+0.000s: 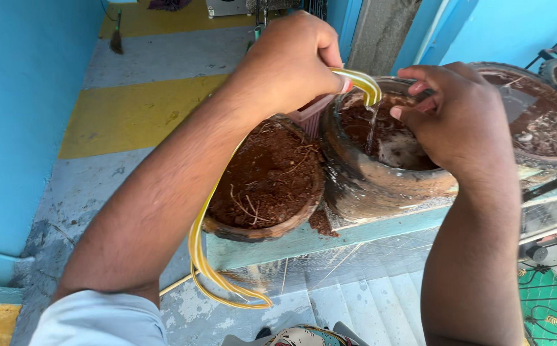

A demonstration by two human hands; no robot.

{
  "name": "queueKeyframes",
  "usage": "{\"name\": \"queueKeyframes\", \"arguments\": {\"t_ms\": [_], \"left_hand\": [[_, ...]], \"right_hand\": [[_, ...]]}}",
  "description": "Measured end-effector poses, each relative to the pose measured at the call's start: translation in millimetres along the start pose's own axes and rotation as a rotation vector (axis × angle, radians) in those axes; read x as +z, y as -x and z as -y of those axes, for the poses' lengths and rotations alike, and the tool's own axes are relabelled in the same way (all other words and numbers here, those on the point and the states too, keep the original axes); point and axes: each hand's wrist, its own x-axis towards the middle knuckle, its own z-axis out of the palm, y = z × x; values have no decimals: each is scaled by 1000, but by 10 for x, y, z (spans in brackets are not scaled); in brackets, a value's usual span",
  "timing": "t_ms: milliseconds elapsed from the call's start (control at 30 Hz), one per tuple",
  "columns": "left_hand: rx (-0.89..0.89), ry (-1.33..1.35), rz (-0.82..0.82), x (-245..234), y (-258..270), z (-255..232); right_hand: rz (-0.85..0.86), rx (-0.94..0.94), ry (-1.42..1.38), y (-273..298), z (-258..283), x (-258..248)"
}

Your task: The person cleans debris and moss from inside several clay plant pots using a yellow hose and their hands.

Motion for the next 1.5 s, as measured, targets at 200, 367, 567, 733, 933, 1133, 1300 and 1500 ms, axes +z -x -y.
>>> {"name": "queueKeyframes", "arguments": {"t_ms": [200,367,567,733,933,1133,1300,1500], "left_hand": [[-167,-114,178,631,-277,257],[-52,-149,120,787,-241,443],[-16,-487,155,394,-455,91],[197,-563,149,259,-692,-176],[180,-618,355,747,-854,-24],[191,-441,444,1138,-714,164],[356,-547,408,1276,-541,275],[328,-484,479,1310,-556,302]], "right_hand": [[125,124,58,-37,-310,180],[213,192,93,10,-376,292],[251,229,98,-25,-419,313],[219,216,69,-53,-560,269],[173,249,134,-23,-839,210],[72,158,91,102,-975,207],[-6,161,70,174,-1007,266],[-65,132,46,218,-993,284]]}}
